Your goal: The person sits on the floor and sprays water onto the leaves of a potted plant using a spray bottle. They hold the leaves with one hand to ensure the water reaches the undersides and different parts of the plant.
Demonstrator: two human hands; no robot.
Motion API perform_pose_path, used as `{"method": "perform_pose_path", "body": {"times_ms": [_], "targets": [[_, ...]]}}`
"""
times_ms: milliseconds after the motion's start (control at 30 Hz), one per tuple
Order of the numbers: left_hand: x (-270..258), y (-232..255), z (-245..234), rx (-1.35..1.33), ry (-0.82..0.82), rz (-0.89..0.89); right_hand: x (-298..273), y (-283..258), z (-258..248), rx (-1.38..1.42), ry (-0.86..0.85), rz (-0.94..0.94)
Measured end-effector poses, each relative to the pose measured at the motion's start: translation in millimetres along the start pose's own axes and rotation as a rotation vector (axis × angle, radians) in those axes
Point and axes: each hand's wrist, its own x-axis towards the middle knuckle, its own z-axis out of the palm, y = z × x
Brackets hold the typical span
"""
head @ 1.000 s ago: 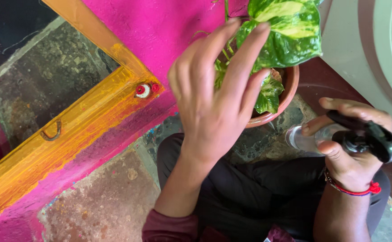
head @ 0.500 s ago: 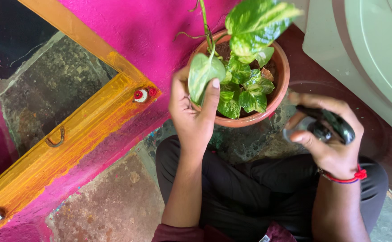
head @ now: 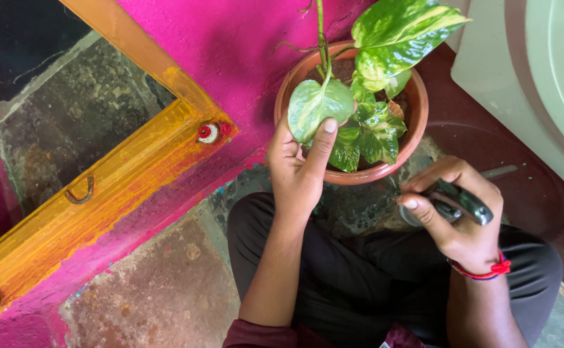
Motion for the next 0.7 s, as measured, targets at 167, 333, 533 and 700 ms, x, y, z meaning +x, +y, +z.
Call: {"method": "perform_pose_path", "body": {"times_ms": [167,333,533,700], "targets": [[0,1,1,0.009,-0.032,-0.015,5,-3,2,0.165,0.003,0.020],[-2,2,1,0.010,-0.064,-0.038,-3,2,-1,-0.002,0.105,0.003],[-3,5,3,0.000,-0.084,-0.047,2,0,1,0.141,0.196,-0.053],[0,14,5,-0.007,-0.107,-0.032,-6,13,-3,0.184,0.292,-0.085]]}}
